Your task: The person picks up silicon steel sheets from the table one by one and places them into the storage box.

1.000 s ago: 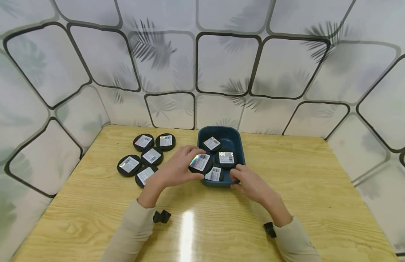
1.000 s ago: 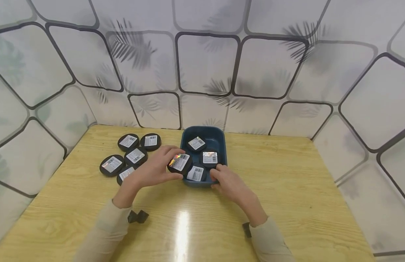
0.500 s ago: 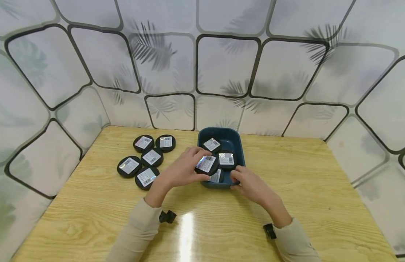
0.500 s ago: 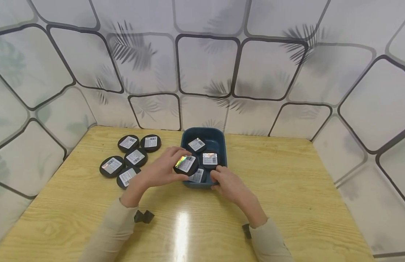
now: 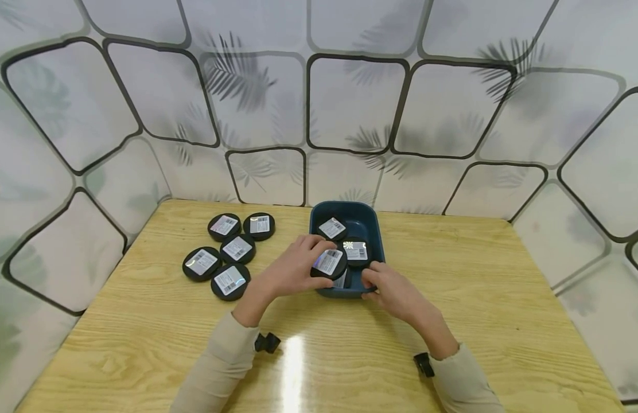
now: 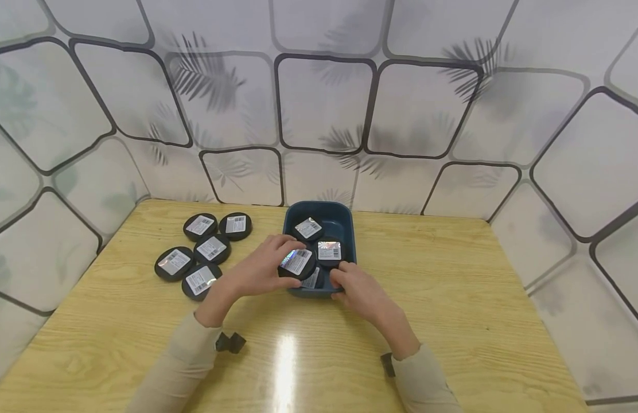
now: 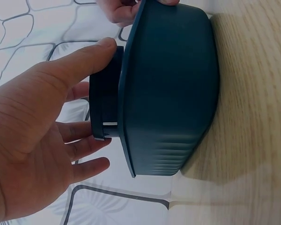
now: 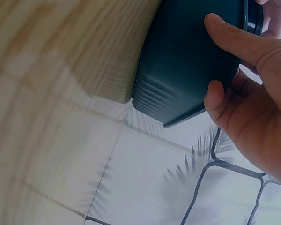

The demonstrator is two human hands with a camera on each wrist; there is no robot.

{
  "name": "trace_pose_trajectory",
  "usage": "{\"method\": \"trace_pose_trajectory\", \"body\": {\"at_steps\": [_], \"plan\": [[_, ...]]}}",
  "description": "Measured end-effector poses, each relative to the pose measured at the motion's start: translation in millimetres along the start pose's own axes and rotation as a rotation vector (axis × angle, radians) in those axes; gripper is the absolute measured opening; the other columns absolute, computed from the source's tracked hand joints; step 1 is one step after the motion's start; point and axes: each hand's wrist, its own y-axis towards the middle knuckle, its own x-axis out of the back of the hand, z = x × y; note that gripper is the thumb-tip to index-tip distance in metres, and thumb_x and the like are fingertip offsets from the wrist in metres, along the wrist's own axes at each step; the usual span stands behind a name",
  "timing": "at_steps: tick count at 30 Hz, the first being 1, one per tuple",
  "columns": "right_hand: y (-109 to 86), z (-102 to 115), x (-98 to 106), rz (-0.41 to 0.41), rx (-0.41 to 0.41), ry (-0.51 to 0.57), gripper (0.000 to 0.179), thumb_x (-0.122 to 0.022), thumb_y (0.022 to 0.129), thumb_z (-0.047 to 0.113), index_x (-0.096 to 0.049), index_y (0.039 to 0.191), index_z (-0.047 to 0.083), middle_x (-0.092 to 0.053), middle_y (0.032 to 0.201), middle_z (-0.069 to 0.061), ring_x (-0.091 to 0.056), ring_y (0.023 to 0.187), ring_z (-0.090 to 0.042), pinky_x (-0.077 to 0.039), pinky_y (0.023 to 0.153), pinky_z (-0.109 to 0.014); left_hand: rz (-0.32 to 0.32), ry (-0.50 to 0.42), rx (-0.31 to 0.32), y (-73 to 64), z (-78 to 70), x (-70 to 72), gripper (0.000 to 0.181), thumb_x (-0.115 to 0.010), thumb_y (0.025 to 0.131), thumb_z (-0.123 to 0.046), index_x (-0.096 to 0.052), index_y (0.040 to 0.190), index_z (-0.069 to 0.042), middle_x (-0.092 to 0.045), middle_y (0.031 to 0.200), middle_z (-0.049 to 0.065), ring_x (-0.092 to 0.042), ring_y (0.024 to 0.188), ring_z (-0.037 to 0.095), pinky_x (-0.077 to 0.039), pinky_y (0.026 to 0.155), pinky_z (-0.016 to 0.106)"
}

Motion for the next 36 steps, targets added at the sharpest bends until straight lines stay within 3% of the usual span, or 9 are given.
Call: {"method": "trace_pose_trajectory", "body": {"at_steps": [9, 26, 36], "plan": [[-0.8, 0, 0, -0.006, 0.007, 0.006, 0.033, -0.083, 0.079, 0.010, -0.051, 0.078, 0.017, -0.042, 0.080, 0.006, -0.040, 0.072, -0.010, -0.039, 0.064, -0.026, 0.040, 0.000, 0.031, 2.3, 3.1, -5.9, 0.067, -0.076, 0.086, -0.041, -0.048, 0.141, -0.014, -0.046, 0.136, 0.014, -0.044, 0.121, 0.031, -0.040, 0.101, 0.049], [-0.7, 0, 1, -0.005, 0.003, 0.009, 0.033, -0.083, 0.079, 0.010, -0.051, 0.077, 0.017, -0.042, 0.080, 0.006, -0.040, 0.072, -0.010, -0.039, 0.063, -0.025, 0.059, 0.006, 0.048, 7.7, 1.6, -11.6, 0.062, -0.075, 0.088, -0.042, -0.051, 0.138, -0.014, -0.047, 0.134, 0.016, -0.044, 0.121, 0.033, -0.036, 0.103, 0.052], [-1.3, 1, 2, -0.009, 0.010, 0.017, 0.033, -0.083, 0.079, 0.010, -0.050, 0.077, 0.016, -0.041, 0.080, 0.006, -0.040, 0.072, -0.010, -0.039, 0.064, -0.025, 0.159, -0.043, 0.103, 9.2, 5.8, -18.9, 0.047, -0.064, 0.095, -0.042, -0.054, 0.138, -0.025, -0.042, 0.142, 0.020, -0.037, 0.131, 0.038, -0.027, 0.109, 0.059]]}}
